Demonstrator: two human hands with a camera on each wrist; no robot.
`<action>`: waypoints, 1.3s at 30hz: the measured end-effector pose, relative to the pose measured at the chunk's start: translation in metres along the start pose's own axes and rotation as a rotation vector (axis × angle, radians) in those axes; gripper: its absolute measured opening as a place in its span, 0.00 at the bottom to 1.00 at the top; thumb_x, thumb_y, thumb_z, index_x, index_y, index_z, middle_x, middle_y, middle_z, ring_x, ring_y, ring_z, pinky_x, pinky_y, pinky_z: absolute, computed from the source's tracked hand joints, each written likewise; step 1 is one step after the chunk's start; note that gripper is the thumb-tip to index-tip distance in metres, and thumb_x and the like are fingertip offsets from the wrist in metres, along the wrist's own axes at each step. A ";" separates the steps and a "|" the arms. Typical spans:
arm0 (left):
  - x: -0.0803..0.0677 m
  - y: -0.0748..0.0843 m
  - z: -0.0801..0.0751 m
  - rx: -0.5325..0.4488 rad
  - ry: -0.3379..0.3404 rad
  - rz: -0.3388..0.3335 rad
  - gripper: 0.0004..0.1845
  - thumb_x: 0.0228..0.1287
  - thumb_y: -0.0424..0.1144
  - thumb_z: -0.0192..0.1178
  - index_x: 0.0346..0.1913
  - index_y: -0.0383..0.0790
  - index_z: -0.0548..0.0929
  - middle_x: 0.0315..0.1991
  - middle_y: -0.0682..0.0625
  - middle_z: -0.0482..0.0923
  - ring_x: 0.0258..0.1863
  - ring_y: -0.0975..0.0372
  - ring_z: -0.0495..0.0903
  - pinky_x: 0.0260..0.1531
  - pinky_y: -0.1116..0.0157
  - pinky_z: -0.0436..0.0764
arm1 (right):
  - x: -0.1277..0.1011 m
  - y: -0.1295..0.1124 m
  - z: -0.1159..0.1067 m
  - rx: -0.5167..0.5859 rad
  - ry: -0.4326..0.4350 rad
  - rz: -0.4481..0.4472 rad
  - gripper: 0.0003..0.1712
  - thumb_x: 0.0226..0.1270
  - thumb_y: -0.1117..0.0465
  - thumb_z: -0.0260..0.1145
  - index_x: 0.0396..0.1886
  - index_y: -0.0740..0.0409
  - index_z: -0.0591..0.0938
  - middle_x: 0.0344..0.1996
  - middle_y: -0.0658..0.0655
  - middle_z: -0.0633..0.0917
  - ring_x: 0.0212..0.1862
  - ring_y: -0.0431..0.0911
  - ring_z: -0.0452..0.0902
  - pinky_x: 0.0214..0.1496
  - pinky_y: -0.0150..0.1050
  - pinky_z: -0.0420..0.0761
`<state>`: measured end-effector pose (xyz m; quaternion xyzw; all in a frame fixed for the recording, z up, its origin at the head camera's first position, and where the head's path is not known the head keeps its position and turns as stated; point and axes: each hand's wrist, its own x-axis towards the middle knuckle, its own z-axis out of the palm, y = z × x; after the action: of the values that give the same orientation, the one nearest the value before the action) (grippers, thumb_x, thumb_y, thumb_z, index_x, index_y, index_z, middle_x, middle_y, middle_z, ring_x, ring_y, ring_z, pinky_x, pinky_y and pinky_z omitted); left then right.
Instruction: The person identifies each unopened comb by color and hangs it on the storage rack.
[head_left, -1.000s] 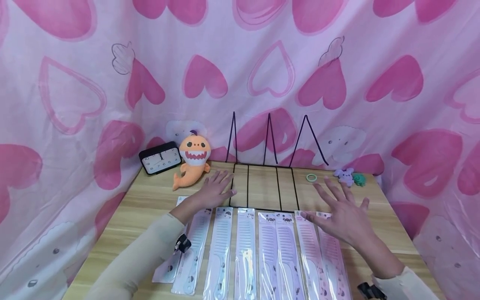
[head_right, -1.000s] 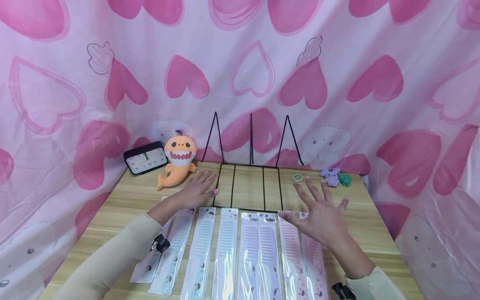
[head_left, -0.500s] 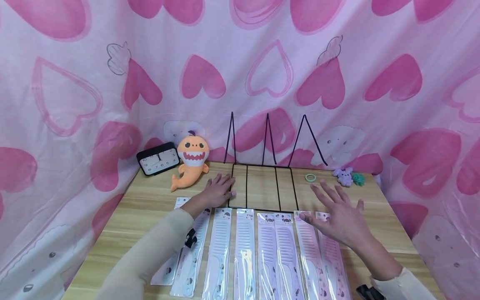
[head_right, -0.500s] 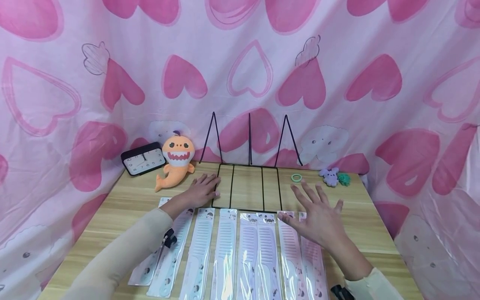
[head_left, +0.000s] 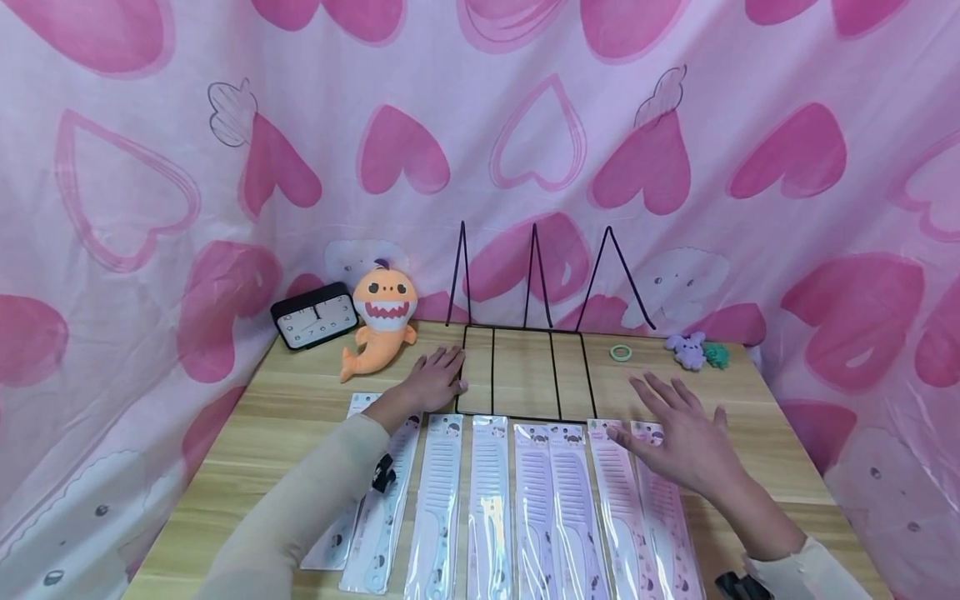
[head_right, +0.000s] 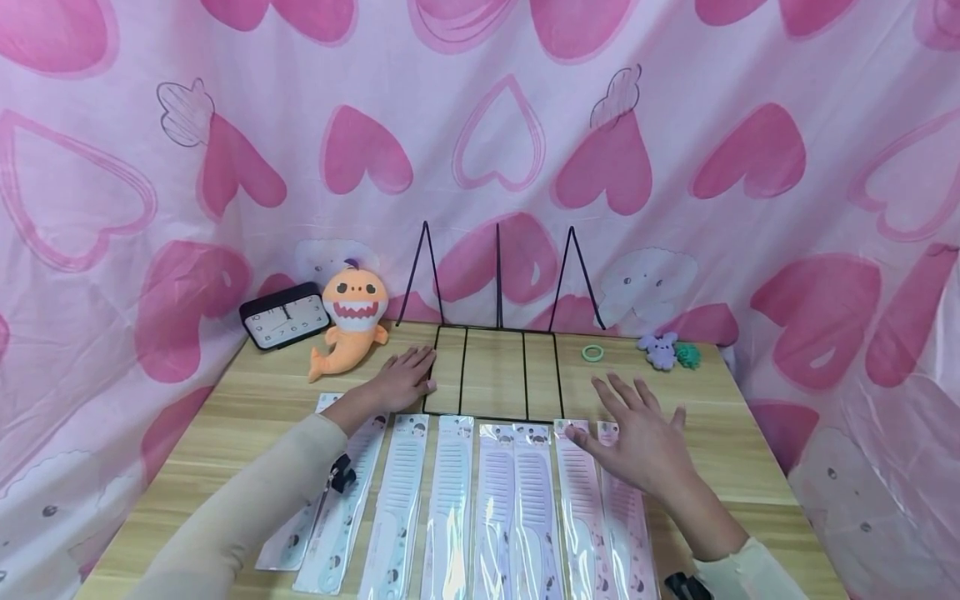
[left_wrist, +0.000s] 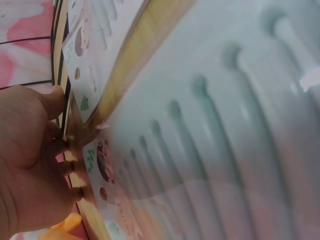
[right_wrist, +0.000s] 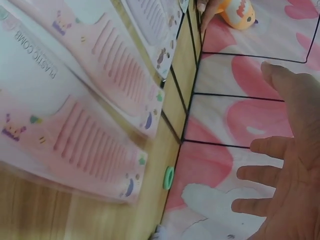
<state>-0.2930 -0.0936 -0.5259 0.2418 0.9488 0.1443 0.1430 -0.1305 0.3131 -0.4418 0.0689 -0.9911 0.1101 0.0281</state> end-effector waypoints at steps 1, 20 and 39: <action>0.000 0.000 0.000 0.003 -0.003 0.000 0.38 0.93 0.55 0.42 0.90 0.36 0.51 0.92 0.39 0.46 0.92 0.41 0.42 0.88 0.33 0.48 | 0.000 0.003 0.001 -0.001 -0.001 -0.003 0.58 0.72 0.22 0.65 0.89 0.49 0.64 0.86 0.66 0.67 0.83 0.77 0.59 0.66 0.98 0.51; -0.003 0.001 -0.006 0.020 -0.011 -0.012 0.39 0.92 0.56 0.45 0.91 0.38 0.51 0.93 0.41 0.45 0.92 0.42 0.42 0.89 0.36 0.48 | 0.009 0.075 0.039 0.178 -0.224 0.149 0.38 0.67 0.57 0.82 0.74 0.64 0.81 0.56 0.71 0.80 0.49 0.59 0.76 0.48 0.50 0.82; 0.000 -0.001 -0.008 0.044 -0.054 -0.009 0.40 0.91 0.58 0.44 0.91 0.41 0.48 0.93 0.43 0.42 0.93 0.44 0.40 0.90 0.37 0.47 | 0.015 0.079 0.045 0.348 -0.210 0.249 0.29 0.67 0.69 0.79 0.62 0.65 0.73 0.43 0.65 0.82 0.45 0.55 0.78 0.41 0.41 0.79</action>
<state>-0.2961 -0.0967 -0.5186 0.2445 0.9486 0.1163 0.1640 -0.1583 0.3779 -0.5012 -0.0391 -0.9556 0.2740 -0.1013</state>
